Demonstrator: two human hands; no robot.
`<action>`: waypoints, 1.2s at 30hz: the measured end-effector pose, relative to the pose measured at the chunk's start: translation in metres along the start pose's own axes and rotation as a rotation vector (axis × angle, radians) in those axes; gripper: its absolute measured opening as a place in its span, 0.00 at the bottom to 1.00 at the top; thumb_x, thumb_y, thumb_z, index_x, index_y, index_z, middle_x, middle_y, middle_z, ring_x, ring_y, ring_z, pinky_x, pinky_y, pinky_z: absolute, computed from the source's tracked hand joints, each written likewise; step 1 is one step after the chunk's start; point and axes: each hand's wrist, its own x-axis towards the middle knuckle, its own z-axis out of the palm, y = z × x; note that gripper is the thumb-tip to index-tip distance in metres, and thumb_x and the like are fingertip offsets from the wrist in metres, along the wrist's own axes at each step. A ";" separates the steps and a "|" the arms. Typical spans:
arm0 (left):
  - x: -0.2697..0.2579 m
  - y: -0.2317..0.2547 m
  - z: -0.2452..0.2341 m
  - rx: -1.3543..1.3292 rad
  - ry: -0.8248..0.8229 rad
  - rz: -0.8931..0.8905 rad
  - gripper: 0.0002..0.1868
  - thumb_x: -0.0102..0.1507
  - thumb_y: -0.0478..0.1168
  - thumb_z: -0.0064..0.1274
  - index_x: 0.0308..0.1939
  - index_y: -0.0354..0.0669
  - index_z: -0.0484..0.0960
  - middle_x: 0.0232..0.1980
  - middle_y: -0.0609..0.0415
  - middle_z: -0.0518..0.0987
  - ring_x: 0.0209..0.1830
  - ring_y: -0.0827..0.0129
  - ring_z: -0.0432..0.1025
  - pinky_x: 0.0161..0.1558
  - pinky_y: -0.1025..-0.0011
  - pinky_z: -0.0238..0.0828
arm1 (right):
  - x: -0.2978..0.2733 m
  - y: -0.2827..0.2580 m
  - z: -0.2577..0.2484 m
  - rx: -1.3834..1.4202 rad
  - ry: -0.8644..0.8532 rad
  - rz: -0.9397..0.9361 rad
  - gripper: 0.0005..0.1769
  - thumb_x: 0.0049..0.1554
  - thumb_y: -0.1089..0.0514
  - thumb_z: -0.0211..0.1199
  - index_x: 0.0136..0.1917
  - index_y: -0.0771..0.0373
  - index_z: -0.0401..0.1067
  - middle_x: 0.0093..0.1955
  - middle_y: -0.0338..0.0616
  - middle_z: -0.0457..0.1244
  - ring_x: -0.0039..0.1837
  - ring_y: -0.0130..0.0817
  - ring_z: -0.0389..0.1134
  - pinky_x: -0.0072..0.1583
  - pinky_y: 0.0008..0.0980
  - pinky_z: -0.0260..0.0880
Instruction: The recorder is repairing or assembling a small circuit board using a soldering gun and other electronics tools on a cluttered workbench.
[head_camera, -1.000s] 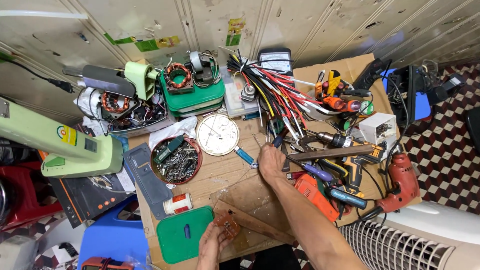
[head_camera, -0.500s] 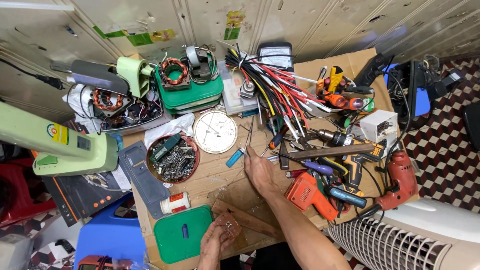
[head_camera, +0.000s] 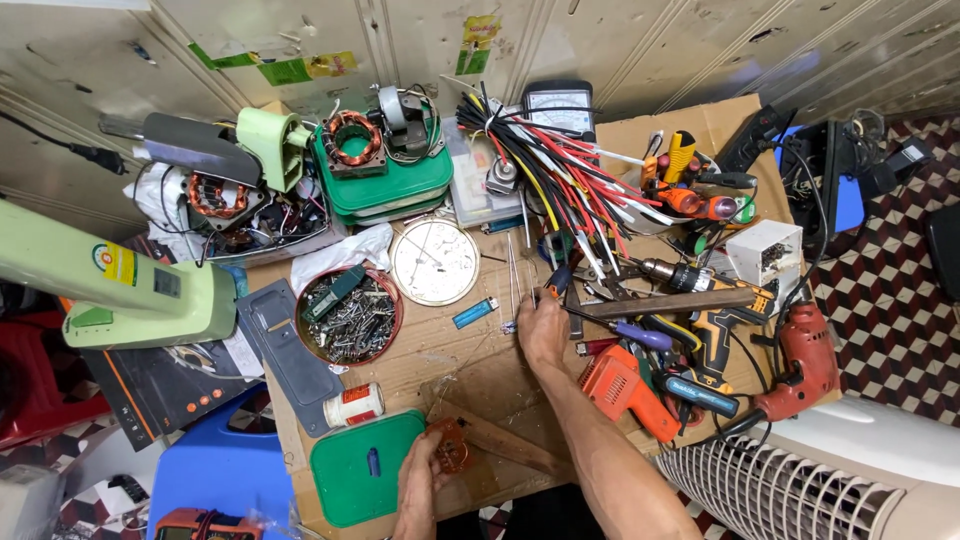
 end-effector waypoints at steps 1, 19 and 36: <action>-0.007 0.007 0.005 0.003 -0.002 -0.001 0.34 0.69 0.49 0.49 0.76 0.42 0.58 0.59 0.51 0.70 0.54 0.61 0.69 0.57 0.61 0.69 | 0.001 0.001 0.003 -0.001 0.002 0.003 0.19 0.62 0.61 0.55 0.64 0.71 0.70 0.25 0.48 0.66 0.22 0.28 0.61 0.25 0.32 0.62; -0.010 0.072 0.047 0.236 -0.154 0.312 0.22 0.62 0.55 0.58 0.43 0.38 0.83 0.33 0.52 0.82 0.30 0.72 0.75 0.35 0.74 0.72 | 0.028 -0.061 0.025 -0.512 -0.294 -0.243 0.11 0.62 0.61 0.57 0.40 0.66 0.74 0.26 0.41 0.59 0.26 0.28 0.55 0.27 0.33 0.57; 0.023 0.144 0.174 0.509 -0.335 0.693 0.20 0.70 0.49 0.56 0.36 0.31 0.83 0.30 0.50 0.78 0.29 0.67 0.69 0.32 0.67 0.66 | -0.086 -0.003 -0.168 0.469 -0.460 0.187 0.19 0.61 0.60 0.59 0.64 0.68 0.74 0.37 0.40 0.67 0.34 0.23 0.61 0.36 0.24 0.62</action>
